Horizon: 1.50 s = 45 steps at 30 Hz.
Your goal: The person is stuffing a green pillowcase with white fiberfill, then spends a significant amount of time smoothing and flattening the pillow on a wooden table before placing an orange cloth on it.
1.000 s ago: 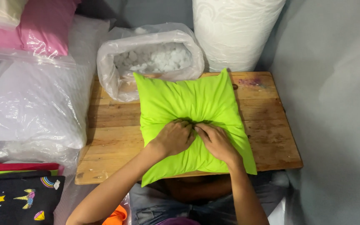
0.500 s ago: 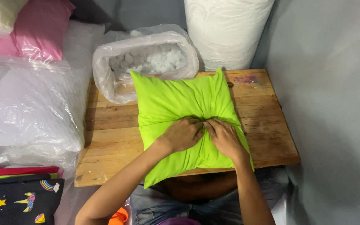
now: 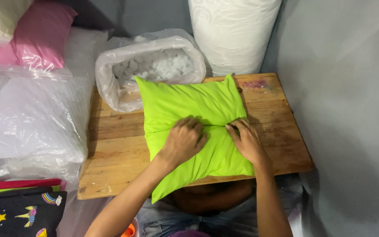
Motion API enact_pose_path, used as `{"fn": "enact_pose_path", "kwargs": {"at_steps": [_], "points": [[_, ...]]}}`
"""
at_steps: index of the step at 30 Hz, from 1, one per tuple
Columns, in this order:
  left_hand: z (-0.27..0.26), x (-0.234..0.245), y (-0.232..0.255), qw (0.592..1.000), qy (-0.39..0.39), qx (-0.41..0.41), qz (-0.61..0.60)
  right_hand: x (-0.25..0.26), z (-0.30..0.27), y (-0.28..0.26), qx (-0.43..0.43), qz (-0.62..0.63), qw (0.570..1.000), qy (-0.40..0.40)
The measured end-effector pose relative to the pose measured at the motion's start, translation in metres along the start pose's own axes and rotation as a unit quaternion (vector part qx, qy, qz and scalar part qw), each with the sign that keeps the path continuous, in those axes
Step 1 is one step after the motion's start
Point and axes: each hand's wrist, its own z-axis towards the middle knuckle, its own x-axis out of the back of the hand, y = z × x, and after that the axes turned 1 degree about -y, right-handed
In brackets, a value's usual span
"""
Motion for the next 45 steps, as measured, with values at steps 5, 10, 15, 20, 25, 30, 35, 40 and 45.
{"fn": "enact_pose_path", "kwargs": {"at_steps": [5, 10, 15, 20, 25, 30, 35, 40, 45], "points": [[-0.028, 0.041, -0.007, 0.984, -0.030, 0.149, 0.092, 0.014, -0.013, -0.028, -0.016, -0.011, 1.000, -0.015], [-0.044, -0.021, -0.029, 0.992, -0.011, 0.105, 0.070, 0.006, -0.014, -0.067, 0.191, -0.092, 0.973, 0.094], [-0.041, -0.017, -0.039, 0.988, -0.086, 0.128, 0.021, -0.037, -0.001, -0.103, 0.263, -0.035, 0.964, 0.027], [-0.043, 0.034, -0.043, 0.974, -0.125, 0.169, -0.089, -0.048, 0.004, -0.111, 0.203, -0.013, 0.977, -0.066], [-0.059, -0.003, -0.063, 0.969, -0.102, 0.226, -0.025, -0.043, 0.003, -0.119, 0.216, -0.070, 0.970, -0.085], [-0.064, 0.007, -0.064, 0.968, -0.115, 0.213, -0.060, -0.046, 0.005, -0.146, 0.264, -0.053, 0.960, -0.073], [-0.070, 0.053, -0.062, 0.962, -0.133, 0.207, -0.120, -0.076, 0.018, -0.139, 0.233, -0.040, 0.961, -0.142], [-0.065, 0.034, -0.063, 0.981, -0.080, 0.146, -0.096, -0.057, 0.018, -0.147, 0.200, -0.021, 0.965, -0.170], [-0.064, 0.019, -0.068, 0.970, -0.144, 0.171, -0.100, -0.050, 0.007, -0.124, 0.202, -0.101, 0.973, -0.045]]}}
